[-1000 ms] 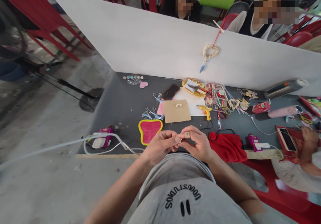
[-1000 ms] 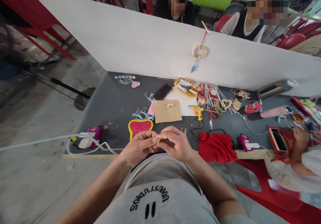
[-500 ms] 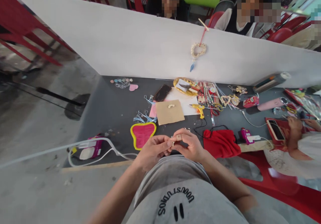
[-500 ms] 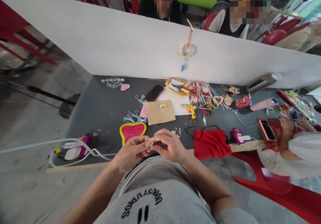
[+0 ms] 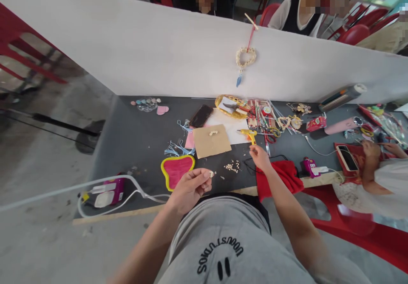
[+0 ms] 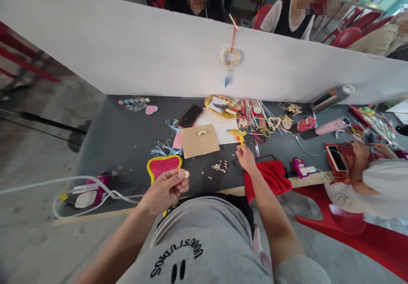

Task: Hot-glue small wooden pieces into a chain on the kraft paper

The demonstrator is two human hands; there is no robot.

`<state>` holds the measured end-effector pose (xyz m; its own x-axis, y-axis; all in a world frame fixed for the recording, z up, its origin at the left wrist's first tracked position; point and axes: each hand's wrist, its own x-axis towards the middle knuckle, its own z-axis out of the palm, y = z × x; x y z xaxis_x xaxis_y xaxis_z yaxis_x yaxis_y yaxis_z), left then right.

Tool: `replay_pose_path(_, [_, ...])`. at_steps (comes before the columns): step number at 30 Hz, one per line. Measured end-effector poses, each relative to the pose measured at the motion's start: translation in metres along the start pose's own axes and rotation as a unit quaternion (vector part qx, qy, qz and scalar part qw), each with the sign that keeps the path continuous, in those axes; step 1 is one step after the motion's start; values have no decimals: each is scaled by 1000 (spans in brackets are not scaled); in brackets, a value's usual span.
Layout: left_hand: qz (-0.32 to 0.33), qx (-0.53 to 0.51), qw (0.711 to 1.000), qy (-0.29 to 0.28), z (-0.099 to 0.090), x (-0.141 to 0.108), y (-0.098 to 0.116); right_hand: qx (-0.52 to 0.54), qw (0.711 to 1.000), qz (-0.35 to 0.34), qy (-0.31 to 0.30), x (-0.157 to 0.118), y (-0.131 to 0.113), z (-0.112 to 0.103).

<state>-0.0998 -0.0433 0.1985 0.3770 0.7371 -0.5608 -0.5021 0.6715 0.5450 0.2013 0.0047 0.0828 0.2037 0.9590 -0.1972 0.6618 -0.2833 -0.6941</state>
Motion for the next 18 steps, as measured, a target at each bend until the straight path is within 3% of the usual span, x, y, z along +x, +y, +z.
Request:
replay_pose_path(4, [2, -15, 1000, 3, 2, -1, -1, -56, 993, 92, 55, 36, 27, -10])
replay_pose_path(8, [6, -29, 1000, -4, 2, -2, -2, -80, 986, 145, 32, 63, 31, -5])
replay_pose_path(13, [15, -42, 999, -2, 2, -4, 1, -81, 983, 168, -4, 83, 25, 6])
replay_pose_path(18, [24, -50, 998, 0, 0, -5, 4, -39, 988, 150, -7, 81, 18, 2])
